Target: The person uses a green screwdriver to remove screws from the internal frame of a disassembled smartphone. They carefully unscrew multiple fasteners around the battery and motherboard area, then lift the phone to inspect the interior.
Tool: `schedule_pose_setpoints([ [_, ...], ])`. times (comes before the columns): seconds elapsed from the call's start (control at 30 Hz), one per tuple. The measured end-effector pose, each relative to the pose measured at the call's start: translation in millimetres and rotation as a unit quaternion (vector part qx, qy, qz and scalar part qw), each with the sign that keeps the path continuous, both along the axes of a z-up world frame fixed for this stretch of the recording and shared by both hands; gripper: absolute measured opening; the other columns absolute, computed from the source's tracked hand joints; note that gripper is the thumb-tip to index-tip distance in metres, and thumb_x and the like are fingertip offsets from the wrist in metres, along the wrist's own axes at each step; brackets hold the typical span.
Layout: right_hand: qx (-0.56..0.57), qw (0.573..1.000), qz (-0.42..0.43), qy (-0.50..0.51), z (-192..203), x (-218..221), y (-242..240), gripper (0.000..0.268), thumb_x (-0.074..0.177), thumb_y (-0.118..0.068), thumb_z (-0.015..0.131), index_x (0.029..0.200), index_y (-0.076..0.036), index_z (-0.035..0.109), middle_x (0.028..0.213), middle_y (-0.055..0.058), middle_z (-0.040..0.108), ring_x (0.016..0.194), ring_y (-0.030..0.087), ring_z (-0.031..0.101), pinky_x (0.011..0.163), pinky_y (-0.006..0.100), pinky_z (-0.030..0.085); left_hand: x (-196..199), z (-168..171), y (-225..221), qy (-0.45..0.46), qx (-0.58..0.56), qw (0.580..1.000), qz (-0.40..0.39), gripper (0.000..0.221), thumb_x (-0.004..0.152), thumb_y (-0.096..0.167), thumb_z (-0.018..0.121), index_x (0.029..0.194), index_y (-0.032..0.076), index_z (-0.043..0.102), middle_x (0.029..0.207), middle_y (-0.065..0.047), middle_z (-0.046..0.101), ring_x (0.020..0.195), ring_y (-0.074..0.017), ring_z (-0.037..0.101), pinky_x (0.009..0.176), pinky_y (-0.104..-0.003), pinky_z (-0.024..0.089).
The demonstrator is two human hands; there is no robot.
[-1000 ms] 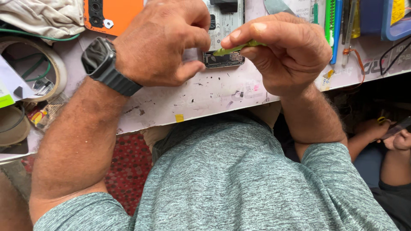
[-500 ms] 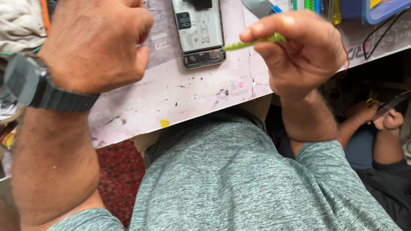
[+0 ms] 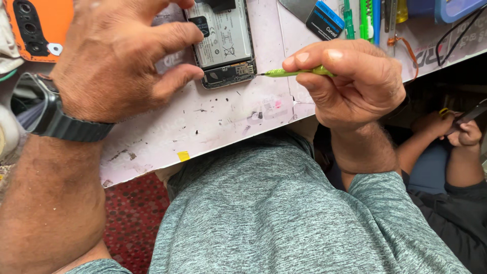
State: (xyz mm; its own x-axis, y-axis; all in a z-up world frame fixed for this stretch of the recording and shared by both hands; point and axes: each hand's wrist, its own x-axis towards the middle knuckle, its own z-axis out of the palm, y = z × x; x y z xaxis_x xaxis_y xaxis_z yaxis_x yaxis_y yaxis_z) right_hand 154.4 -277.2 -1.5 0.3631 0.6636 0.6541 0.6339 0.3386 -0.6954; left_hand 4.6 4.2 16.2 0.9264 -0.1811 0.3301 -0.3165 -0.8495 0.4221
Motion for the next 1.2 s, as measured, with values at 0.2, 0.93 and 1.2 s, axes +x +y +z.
schedule_pose_setpoints([
  [0.2, 0.002, 1.0, 0.013, 0.0, -2.2, 1.7, 5.0, 0.032, 0.102, -0.004, 0.072, 0.13, -0.001, 0.056, 0.104, 0.023, 0.072, 0.095, 0.031, 0.078, 0.077, 0.039, 0.071, 1.9, 2.5, -1.1, 0.021, -0.018, 1.0, 0.0, 0.035, 0.078, 0.027, 0.091, 0.105, 0.008, 0.077, 0.122, -0.009, 0.066, 0.109, -0.0317, 0.064, 0.085, -0.047, 0.05],
  [0.93, -0.054, 0.982, 0.12, -0.137, 47.2, 2.3, 33.6, 0.02, 0.088, 0.003, 0.077, 0.105, 0.004, 0.066, 0.084, 0.018, 0.067, 0.076, 0.031, 0.072, 0.072, 0.041, 0.065, 0.0, -1.6, -2.8, 0.017, -0.022, 1.0, 0.01, 0.032, 0.077, 0.025, 0.091, 0.101, 0.009, 0.077, 0.122, -0.007, 0.066, 0.104, -0.0307, 0.065, 0.081, -0.047, 0.05],
  [1.2, -0.078, 0.988, 0.1, -0.092, 35.8, 12.8, 25.5, 0.021, 0.089, -0.002, 0.077, 0.107, 0.0, 0.068, 0.092, 0.02, 0.071, 0.082, 0.027, 0.073, 0.076, 0.039, 0.065, -0.3, -2.5, -3.7, 0.016, -0.041, 0.999, 0.015, 0.032, 0.076, 0.024, 0.09, 0.1, 0.007, 0.077, 0.122, -0.008, 0.066, 0.106, -0.0326, 0.064, 0.082, -0.049, 0.049],
])
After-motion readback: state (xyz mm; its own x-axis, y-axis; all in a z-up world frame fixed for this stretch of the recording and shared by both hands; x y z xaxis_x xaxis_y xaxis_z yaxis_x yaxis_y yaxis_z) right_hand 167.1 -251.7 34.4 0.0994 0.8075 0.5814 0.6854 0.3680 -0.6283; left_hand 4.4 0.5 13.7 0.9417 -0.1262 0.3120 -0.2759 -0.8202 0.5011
